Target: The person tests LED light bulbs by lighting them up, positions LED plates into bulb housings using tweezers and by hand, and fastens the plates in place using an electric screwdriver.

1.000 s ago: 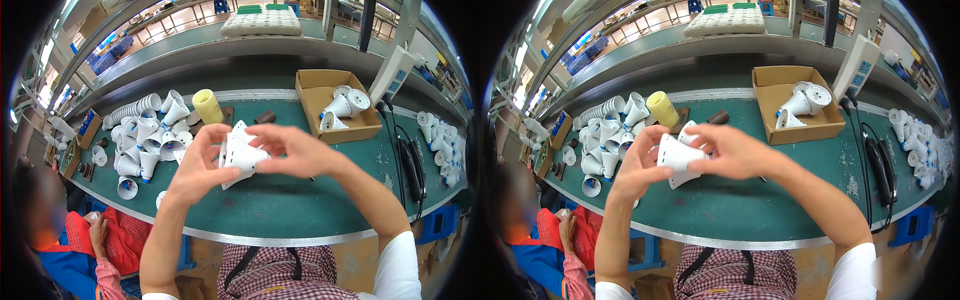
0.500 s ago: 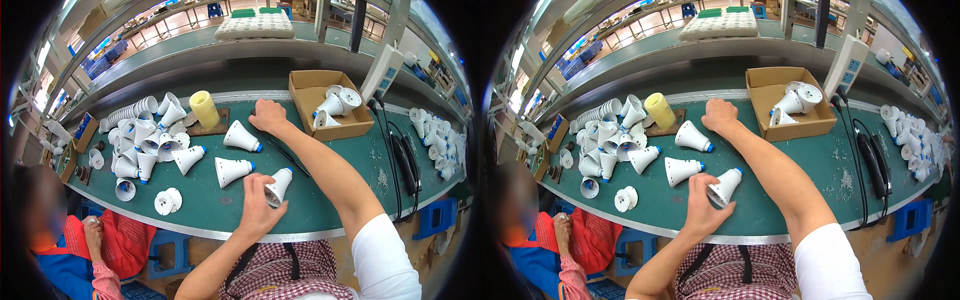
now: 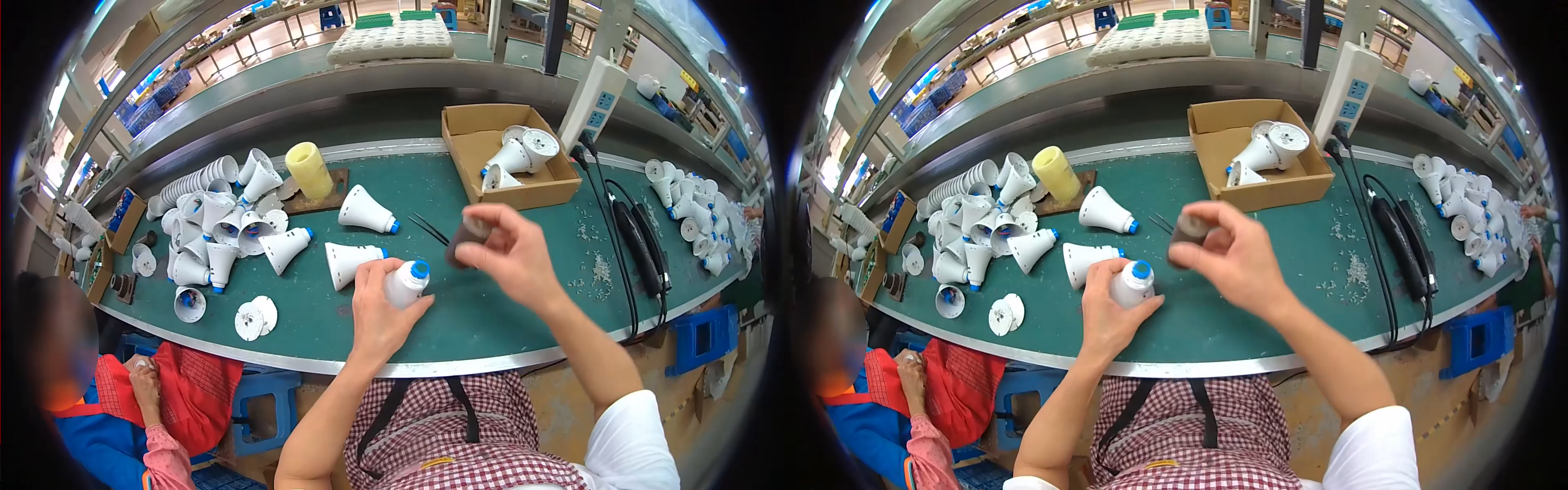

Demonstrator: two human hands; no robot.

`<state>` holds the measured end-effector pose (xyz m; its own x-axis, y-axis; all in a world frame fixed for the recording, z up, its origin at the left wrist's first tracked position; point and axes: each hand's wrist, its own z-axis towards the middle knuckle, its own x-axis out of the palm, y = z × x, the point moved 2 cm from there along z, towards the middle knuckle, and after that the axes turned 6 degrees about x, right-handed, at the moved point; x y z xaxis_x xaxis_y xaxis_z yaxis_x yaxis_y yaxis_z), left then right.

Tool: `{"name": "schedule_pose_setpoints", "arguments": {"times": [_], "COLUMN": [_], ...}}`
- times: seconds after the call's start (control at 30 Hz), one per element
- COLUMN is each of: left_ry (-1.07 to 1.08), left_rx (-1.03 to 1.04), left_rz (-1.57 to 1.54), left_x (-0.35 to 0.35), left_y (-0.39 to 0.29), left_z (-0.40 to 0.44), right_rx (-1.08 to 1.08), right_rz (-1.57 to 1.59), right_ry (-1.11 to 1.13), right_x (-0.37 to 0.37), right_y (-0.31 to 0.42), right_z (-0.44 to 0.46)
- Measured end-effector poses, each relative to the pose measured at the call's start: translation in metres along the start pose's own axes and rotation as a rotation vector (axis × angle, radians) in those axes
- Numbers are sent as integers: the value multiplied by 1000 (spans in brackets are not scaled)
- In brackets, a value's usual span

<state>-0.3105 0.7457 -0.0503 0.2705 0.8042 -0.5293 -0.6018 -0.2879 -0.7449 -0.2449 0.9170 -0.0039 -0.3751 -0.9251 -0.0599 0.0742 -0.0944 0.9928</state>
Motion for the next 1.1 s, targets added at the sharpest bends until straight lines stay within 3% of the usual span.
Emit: {"name": "schedule_pose_setpoints", "arguments": {"times": [0.07,0.13,0.2,0.27,0.37,0.53,1.1], "left_ry": [37,54,133,269,281,228,210], "left_rx": [0,63,-22,60,16,21,29], "left_rz": [-3,249,166,201,172,173,119], "left_x": [10,10,3,-3,-7,-5,-5], "left_y": [1,1,0,2,2,3,8], "left_z": [-3,-6,-9,-16,-18,-20,-21], "right_rx": [-52,-85,-82,-85,-104,-335,-428], "right_rz": [-131,-172,-173,-174,-165,-417,-540], "right_ry": [-44,-42,-57,-67,-76,-87,-110], "right_x": [4,9,14,18,24,33,36], "right_y": [-12,-18,-26,-29,-27,-18,-24], "right_z": [-19,-30,-36,-37,-39,-45,-49]}}
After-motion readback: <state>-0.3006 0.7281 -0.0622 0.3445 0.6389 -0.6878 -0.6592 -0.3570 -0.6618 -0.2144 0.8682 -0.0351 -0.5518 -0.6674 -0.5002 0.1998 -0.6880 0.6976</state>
